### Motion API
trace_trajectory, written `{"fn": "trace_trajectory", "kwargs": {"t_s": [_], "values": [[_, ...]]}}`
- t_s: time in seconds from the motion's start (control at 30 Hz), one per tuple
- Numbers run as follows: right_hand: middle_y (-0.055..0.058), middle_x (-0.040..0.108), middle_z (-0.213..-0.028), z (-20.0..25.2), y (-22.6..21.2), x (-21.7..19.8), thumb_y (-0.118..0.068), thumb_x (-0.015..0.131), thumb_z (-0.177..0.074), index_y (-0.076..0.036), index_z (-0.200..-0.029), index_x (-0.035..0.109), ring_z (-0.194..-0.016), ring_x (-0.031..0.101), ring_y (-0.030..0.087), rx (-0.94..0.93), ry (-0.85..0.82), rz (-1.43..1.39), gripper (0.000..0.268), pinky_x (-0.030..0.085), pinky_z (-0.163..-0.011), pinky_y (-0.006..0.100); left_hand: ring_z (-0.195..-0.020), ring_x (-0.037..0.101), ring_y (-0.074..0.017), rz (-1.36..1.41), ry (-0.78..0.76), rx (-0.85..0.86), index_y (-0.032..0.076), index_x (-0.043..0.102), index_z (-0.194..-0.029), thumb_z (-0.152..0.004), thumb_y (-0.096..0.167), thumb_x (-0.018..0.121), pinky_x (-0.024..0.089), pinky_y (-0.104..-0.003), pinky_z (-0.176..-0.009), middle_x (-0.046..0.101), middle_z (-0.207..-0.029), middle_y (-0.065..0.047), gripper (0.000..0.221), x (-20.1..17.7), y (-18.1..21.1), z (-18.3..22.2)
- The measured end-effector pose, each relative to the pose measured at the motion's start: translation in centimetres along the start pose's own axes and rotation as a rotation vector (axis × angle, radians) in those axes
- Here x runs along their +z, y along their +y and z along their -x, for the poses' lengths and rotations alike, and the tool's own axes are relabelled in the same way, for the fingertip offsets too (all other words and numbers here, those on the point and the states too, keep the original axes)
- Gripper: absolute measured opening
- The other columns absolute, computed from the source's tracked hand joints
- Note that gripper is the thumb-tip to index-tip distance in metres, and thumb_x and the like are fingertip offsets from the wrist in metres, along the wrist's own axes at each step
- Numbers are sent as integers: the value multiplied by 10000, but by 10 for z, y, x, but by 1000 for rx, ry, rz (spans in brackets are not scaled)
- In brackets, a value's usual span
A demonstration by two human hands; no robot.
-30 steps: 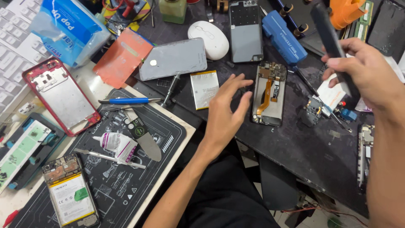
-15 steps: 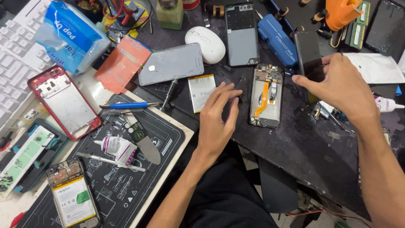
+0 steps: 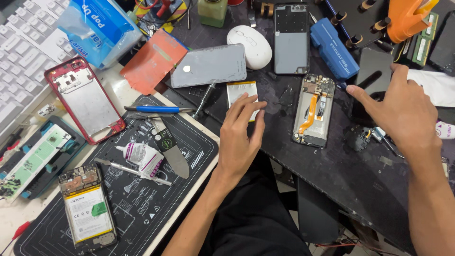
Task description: The person removes a battery and internal components from a mobile phone and then uses a screwdriver to install and secure a component onto the phone frame.
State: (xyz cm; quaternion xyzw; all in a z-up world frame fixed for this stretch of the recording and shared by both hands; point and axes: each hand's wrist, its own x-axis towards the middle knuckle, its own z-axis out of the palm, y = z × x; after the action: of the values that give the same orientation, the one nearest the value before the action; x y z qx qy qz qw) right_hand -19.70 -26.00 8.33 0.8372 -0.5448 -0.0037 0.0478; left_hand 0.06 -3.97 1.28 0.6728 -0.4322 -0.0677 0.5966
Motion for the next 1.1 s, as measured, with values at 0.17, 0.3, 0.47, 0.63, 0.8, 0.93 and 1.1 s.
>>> {"fn": "trace_trajectory", "kwargs": {"t_s": [0.17, 0.3, 0.47, 0.63, 0.8, 0.93, 1.1], "values": [[282, 722, -967, 6, -5, -13, -655, 720, -935, 23, -1406, 584, -968, 701, 452, -33, 4, 3, 836, 562, -807, 552, -1333, 587, -408, -67, 6, 43, 9, 700, -1134, -956, 26, 681, 493, -481, -1100, 663, -1270, -178, 180, 1, 1, 1], [245, 717, -1015, 17, -9, -23, -511, 724, -987, 30, -1307, 630, -916, 709, 414, -202, 200, -47, 635, 568, -755, 511, -1302, 596, -409, -170, 42, 142, 6, 697, -1120, -941, 19, 694, 480, -501, -1118, 662, -1259, -178, 180, 5, 5, 4], [187, 733, -984, 26, -32, -32, -340, 621, -1003, -31, -1309, 631, -825, 738, 318, -259, -168, -443, 435, 578, -716, 426, -1125, 637, -344, -124, -100, 169, 10, 695, -1139, -928, 18, 720, 524, -449, -993, 672, -1207, -168, 213, 22, 16, 17], [200, 738, -962, 41, -51, -34, -282, 567, -1002, -42, -1361, 562, -751, 735, 356, -158, -345, -348, 432, 555, -693, 462, -1188, 618, -379, -155, -242, 288, -10, 659, -1196, -926, 100, 725, 457, -489, -1066, 650, -1246, -206, 299, 46, 23, 23], [222, 728, -925, 43, -55, -31, -254, 523, -1026, -21, -1383, 524, -818, 720, 356, -177, -321, -401, 426, 533, -748, 474, -1253, 578, -441, -285, -203, 284, -38, 644, -1245, -914, 158, 706, 404, -532, -1133, 611, -1333, -292, 389, 56, 25, 29], [179, 723, -989, 36, -50, -28, -233, 481, -1021, -38, -1403, 492, -865, 755, 266, -229, -418, -575, 429, 577, -748, 409, -1273, 579, -424, -245, -205, 268, -19, 647, -1189, -924, 135, 721, 424, -527, -1153, 628, -1317, -278, 315, 53, 24, 30], [117, 743, -1130, 18, -14, -44, -213, 432, -1049, -37, -1349, 555, -939, 750, 218, -369, -510, -808, 368, 592, -801, 337, -1237, 591, -397, -133, -175, 222, -3, 666, -1133, -915, 83, 728, 467, -506, -1092, 672, -1245, -190, 242, 43, 18, 23]]}}
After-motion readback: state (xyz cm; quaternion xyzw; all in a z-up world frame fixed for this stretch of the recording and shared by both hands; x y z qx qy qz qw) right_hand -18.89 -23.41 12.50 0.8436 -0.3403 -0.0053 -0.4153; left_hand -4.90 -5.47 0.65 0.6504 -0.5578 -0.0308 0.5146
